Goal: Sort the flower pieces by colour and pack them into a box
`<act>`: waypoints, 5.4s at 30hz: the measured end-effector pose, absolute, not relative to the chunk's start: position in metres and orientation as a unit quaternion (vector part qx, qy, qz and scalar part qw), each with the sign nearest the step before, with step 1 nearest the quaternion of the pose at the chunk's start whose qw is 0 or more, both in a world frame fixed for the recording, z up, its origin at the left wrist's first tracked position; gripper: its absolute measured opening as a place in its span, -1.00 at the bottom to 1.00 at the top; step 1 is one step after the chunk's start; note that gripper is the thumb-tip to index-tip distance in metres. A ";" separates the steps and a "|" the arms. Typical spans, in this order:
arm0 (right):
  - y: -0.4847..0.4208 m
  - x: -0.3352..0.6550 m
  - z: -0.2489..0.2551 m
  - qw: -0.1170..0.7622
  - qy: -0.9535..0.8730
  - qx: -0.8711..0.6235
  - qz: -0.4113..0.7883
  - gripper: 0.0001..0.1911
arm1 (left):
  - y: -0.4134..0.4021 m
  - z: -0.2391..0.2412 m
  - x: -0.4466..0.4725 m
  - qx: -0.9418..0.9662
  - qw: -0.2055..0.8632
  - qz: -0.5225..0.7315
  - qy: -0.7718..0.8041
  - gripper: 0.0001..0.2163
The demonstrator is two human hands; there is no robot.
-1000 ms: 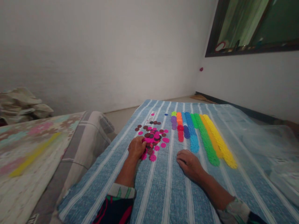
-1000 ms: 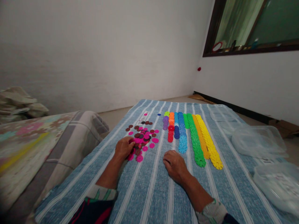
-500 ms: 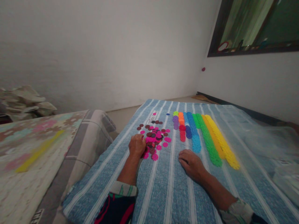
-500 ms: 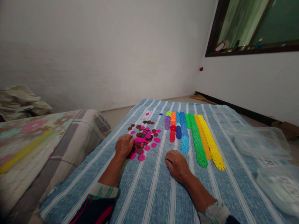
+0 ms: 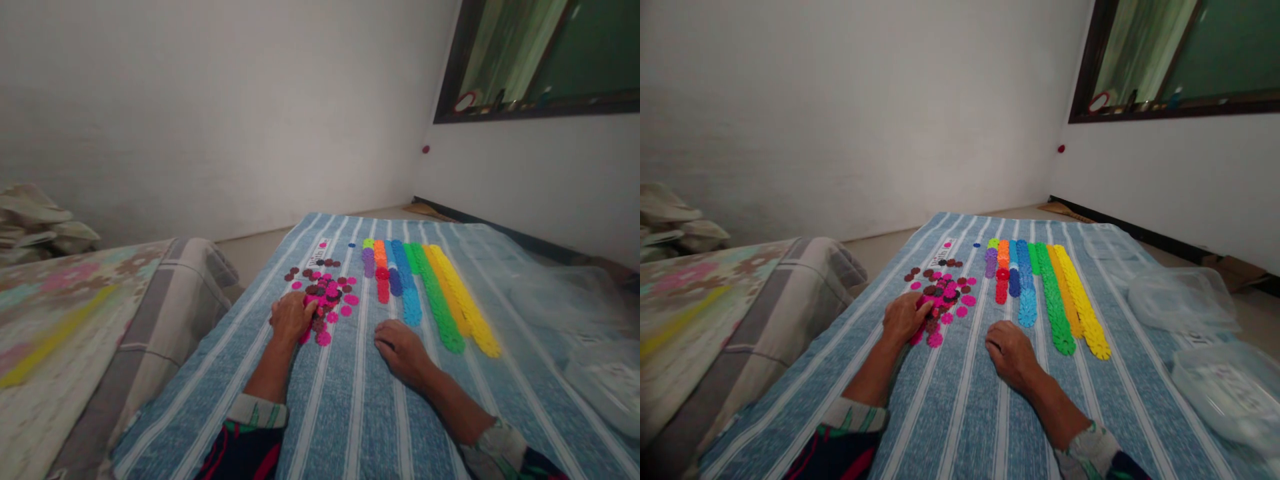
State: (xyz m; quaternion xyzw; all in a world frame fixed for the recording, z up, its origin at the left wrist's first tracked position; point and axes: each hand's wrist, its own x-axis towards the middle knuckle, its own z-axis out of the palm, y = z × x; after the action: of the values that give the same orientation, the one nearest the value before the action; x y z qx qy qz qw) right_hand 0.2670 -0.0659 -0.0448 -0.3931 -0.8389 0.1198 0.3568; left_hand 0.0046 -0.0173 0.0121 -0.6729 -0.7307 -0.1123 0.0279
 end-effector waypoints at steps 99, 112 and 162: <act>-0.069 0.271 -0.048 0.336 -0.846 -0.397 0.119 -0.80 | -0.010 0.000 -0.040 -0.572 -0.089 -0.341 -0.741 -0.72; -0.069 0.273 -0.051 0.339 -0.846 -0.395 0.118 -0.80 | -0.014 0.005 -0.046 -0.604 -0.093 -0.254 -0.750 -0.81; -0.068 0.269 -0.045 0.333 -0.847 -0.396 0.124 -0.85 | 0.009 -0.014 0.003 -0.756 0.036 -0.151 -0.636 -0.76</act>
State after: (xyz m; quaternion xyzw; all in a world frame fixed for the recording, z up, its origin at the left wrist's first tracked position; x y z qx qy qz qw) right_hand 0.2690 -0.0681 -0.0445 -0.3960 -0.8467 0.1237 0.3332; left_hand 0.0032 0.0094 -0.0137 -0.7562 -0.6356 -0.1512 0.0359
